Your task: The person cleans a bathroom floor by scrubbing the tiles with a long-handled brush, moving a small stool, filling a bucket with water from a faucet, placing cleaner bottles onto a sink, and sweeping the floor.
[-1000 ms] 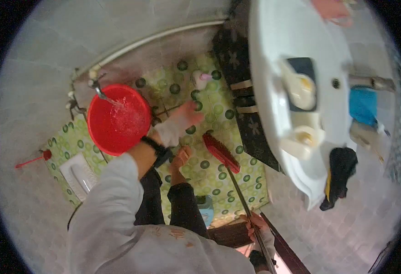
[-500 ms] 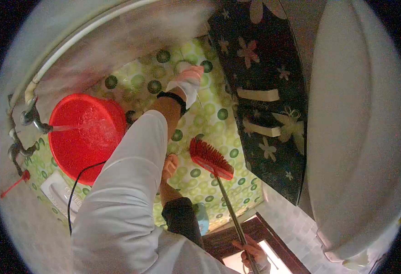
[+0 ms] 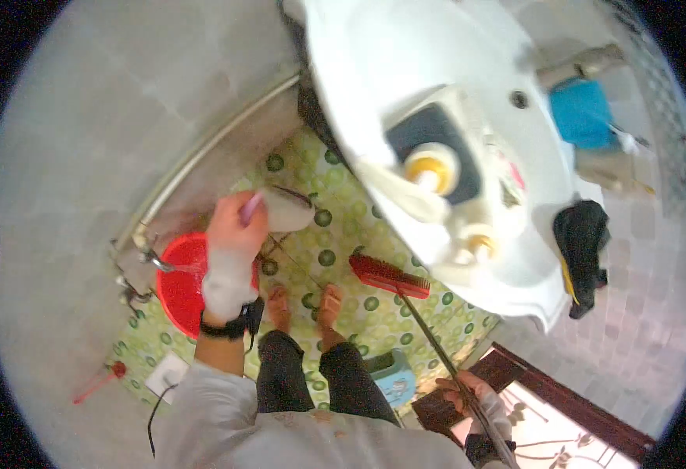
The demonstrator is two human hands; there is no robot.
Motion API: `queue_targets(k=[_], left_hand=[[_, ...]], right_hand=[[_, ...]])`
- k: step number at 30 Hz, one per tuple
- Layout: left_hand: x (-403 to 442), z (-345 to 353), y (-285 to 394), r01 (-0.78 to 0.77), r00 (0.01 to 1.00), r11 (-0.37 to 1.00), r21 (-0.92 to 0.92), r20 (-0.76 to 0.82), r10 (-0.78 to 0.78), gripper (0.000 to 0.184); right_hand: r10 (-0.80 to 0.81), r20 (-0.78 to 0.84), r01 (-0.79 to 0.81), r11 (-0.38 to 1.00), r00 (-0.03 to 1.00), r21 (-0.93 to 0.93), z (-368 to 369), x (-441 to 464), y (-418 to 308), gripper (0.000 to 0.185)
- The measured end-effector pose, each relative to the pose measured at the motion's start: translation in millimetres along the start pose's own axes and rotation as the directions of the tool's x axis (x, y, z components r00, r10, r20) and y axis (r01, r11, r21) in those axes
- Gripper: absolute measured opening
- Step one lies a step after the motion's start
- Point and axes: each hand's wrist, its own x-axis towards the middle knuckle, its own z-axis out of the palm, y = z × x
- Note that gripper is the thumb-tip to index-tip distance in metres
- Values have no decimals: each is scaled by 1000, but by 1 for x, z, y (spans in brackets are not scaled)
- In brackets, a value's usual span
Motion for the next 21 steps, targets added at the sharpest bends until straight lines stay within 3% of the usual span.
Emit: queue_targets(k=[1, 2, 6, 8, 9, 13, 17, 18, 19, 21], left_hand=[[2, -37, 29, 19, 1000, 997, -71, -10, -20, 14], [2, -70, 56, 43, 999, 989, -139, -15, -45, 11], [8, -174, 146, -46, 991, 855, -516, -134, -28, 14], [17, -207, 184, -149, 982, 825, -545, -176, 61, 14], [21, -215, 196, -227, 970, 788, -573, -210, 126, 14], [56, -191, 230, -339, 933, 741, -579, -305, 189, 13], [114, -111, 225, -307, 947, 713, -630, -127, 295, 12], [126, -88, 217, -285, 948, 715, -638, -78, 309, 15], [132, -67, 211, -239, 953, 709, -664, -22, 301, 18], [141, -40, 204, -180, 957, 707, -684, 43, 286, 21]], right_hand=[[58, 60, -61, 997, 997, 41, 8, -7, 2, 44], [-70, 31, 73, 994, 997, -78, -9, -11, 8, 47], [-47, 34, 54, 968, 998, -245, 10, -43, 17, 46], [-107, -283, -34, 891, 953, -452, 56, -77, 29, 45], [-201, -261, 30, 841, 944, -540, 69, -90, 38, 47], [-266, -106, 157, 796, 958, -584, 72, -113, 59, 43], [-78, -265, -107, 778, 961, -619, 20, -85, 63, 19], [-204, -282, -30, 759, 938, -650, 49, -100, 75, 15], [-234, -237, 58, 816, 943, -575, 54, -103, 83, 13], [-304, -229, 103, 778, 925, -620, 66, -111, 99, 15]])
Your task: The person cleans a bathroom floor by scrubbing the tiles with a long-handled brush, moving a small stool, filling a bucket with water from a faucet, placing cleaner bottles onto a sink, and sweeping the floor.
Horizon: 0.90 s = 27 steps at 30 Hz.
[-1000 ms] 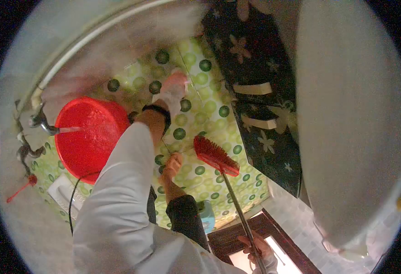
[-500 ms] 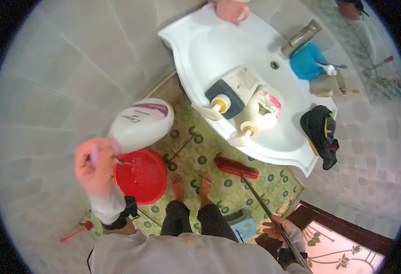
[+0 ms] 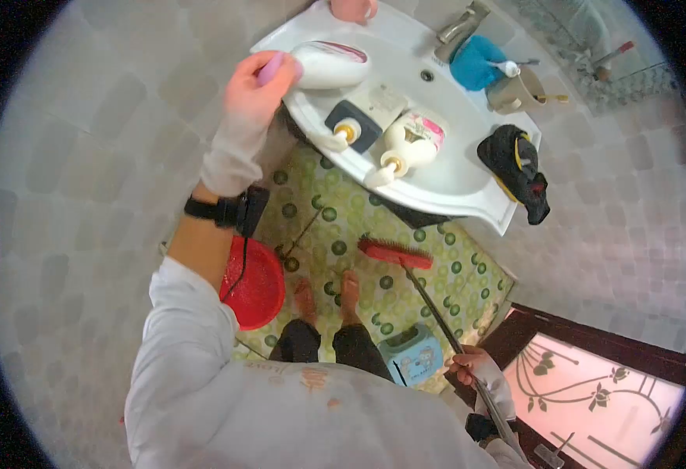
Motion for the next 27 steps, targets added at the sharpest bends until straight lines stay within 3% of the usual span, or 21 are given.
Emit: queue_targets(k=[5, 6, 7, 9, 11, 13, 15, 17, 19, 21, 23, 25, 26, 27], left_hand=[[-5, 4, -6, 223, 959, 964, -144, 210, -190, 24], [-3, 0, -16, 290, 940, 925, -245, 256, -227, 30], [-8, -6, -16, 302, 935, 925, -233, 262, -239, 30], [-16, -20, -13, 311, 925, 941, -136, 272, -267, 36], [-50, -40, -6, 276, 928, 956, -97, 285, -239, 38], [-100, -67, -9, 115, 977, 981, 157, 159, -140, 37], [-169, -103, -5, 101, 931, 972, 211, 324, -167, 36], [-245, -136, 9, 474, 755, 815, 332, 324, -571, 34], [-328, -179, 15, 602, 587, 669, 435, 327, -741, 38], [-413, -233, 32, 705, 354, 380, 599, 168, -920, 42], [-495, -275, 55, 569, 356, 271, 777, 65, -932, 48], [-563, -300, 81, 443, 280, 145, 885, 17, -960, 48], [-585, -301, 97, 448, 294, 159, 880, 23, -956, 48], [-606, -300, 113, 513, 212, 91, 853, -24, -977, 48]], right_hand=[[-154, 41, 152, 987, 987, 47, 33, -18, 4, 46], [-138, 29, 140, 988, 990, -71, 40, -17, -3, 53], [-160, 3, 159, 980, 987, -115, 47, -10, -5, 57], [-147, 60, 156, 968, 987, -197, 70, -6, -30, 58], [-248, 56, 255, 940, 967, -228, 82, 15, -46, 58], [-289, 107, 307, 922, 951, -236, 93, 51, -66, 59], [-358, 185, 385, 912, 915, -142, 97, 110, -82, 60], [-432, 285, 469, 880, 856, -77, 100, 185, -99, 58], [-446, 174, 461, 885, 878, -62, 126, 187, -114, 45], [-423, 194, 443, 893, 885, -77, 117, 205, -88, 37], [-406, 204, 433, 895, 891, -107, 99, 210, -50, 30], [-298, 299, 358, 918, 907, -171, 71, 194, 8, 21], [-264, 276, 323, 925, 924, -200, 62, 174, 33, 27], [-226, 250, 285, 930, 942, -232, 53, 152, 58, 33]])
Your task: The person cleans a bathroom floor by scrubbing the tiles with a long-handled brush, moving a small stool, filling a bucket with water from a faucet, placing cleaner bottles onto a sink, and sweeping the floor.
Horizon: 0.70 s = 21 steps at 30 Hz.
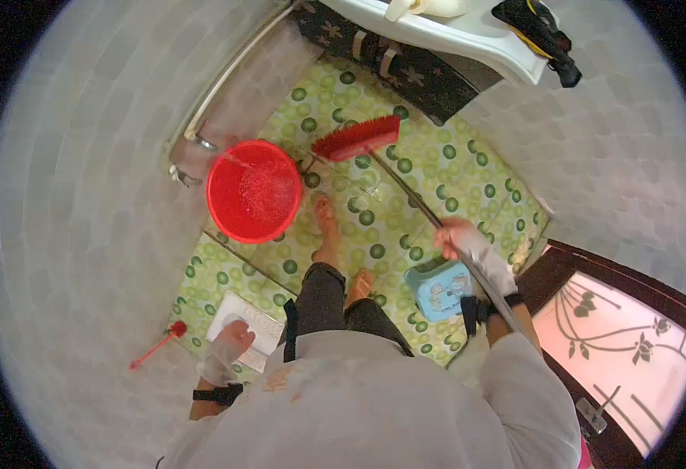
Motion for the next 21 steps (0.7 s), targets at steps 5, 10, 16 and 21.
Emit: queue_targets(k=[5, 10, 16, 21], left_hand=[[-37, 86, -55, 79, 997, 956, -283, -3, -83, 46], [-57, 104, -39, -25, 994, 933, -360, -108, -15, 37], [-61, 120, -84, -17, 995, 894, -448, -92, -27, 41], [-47, 127, -111, 4, 994, 915, -402, -101, -49, 39]], right_hand=[[1, -209, -36, 986, 978, -162, 15, -129, 44, 46], [-88, -259, 93, 996, 962, 8, -36, -120, 53, 61], [-149, -336, 192, 977, 930, 97, -58, -12, 22, 16], [16, -174, 15, 985, 985, 171, -22, -50, 74, 14]])
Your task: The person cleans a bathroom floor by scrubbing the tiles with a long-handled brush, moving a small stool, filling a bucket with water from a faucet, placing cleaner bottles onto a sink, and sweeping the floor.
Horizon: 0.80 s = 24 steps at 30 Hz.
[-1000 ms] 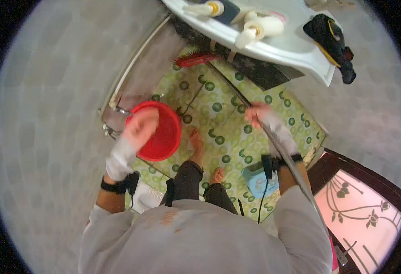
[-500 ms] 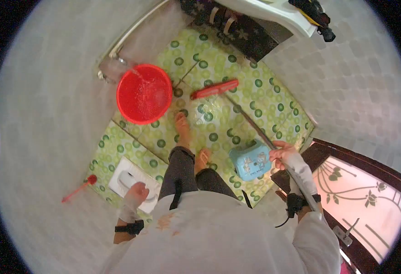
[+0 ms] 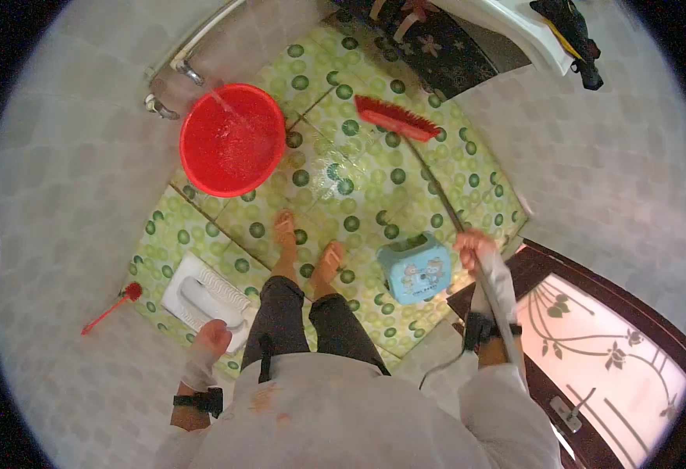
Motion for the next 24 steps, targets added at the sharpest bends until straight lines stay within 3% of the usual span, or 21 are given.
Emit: queue_targets(k=[1, 2, 3, 5, 6, 8, 10, 12, 13, 14, 15, 17, 19, 20, 21, 22, 24], left_hand=[[4, -5, 17, 7, 997, 1000, 29, 80, -9, 38], [7, -12, 34, 14, 988, 998, 62, 153, -23, 36], [10, -17, 51, 18, 989, 998, 59, 148, -26, 36], [13, -24, 77, -87, 994, 991, -103, 58, 94, 29], [18, -28, 73, -79, 995, 992, -100, 57, 85, 29], [31, -37, 67, 79, 996, 887, -455, 64, -56, 22], [35, -48, 76, 162, 987, 865, -476, 66, -149, 21], [38, -52, 71, 249, 967, 830, -499, 76, -245, 20], [42, -53, 57, 265, 964, 843, -467, 98, -248, 21], [46, -58, 50, 274, 962, 858, -435, 117, -248, 23], [51, -58, 55, 274, 962, 857, -437, 115, -249, 23], [54, -53, 63, 305, 952, 846, -438, 125, -278, 23], [65, -44, 69, 330, 944, 848, -414, 174, -282, 23], [71, -41, 73, 350, 934, 855, -382, 209, -289, 23], [76, -40, 79, 346, 936, 855, -387, 211, -283, 23], [80, -38, 87, 285, 953, 862, -418, 220, -208, 23], [85, -39, 108, 221, 969, 860, -460, 207, -138, 23]], right_hand=[[-7, -46, 13, 993, 999, 121, 8, -19, 7, 35], [53, -81, -49, 998, 995, 40, 9, -45, -1, 52], [52, -76, -50, 998, 996, 35, 6, -51, 5, 52], [-129, -63, 141, 950, 990, 279, -14, -52, 16, 44], [-106, -77, 123, 951, 991, 282, -31, -42, 14, 39], [-8, -108, 37, 964, 994, 263, -34, -40, -7, 18], [-298, -90, 310, 880, 950, 359, -86, 34, 13, 5], [-421, -121, 435, 824, 899, 363, -87, 69, -6, 6], [-163, 10, 143, 889, 987, 435, -86, 73, -23, 12], [95, 159, -160, 870, 983, 466, -70, 72, -34, 17], [-125, -189, 169, 957, 974, 237, -49, 75, -7, 14], [-33, -44, 44, 958, 998, 284, -26, 51, 16, 13], [-87, -197, 134, 962, 977, 238, 32, 2, 21, 12], [-9, -125, 38, 973, 992, 226, 55, -26, 11, 14], [68, -47, -57, 976, 997, 208, 73, -50, -2, 21], [60, -45, -50, 978, 997, 202, 83, -69, -12, 21], [88, -63, -74, 978, 994, 197, 98, -85, -27, 45]])
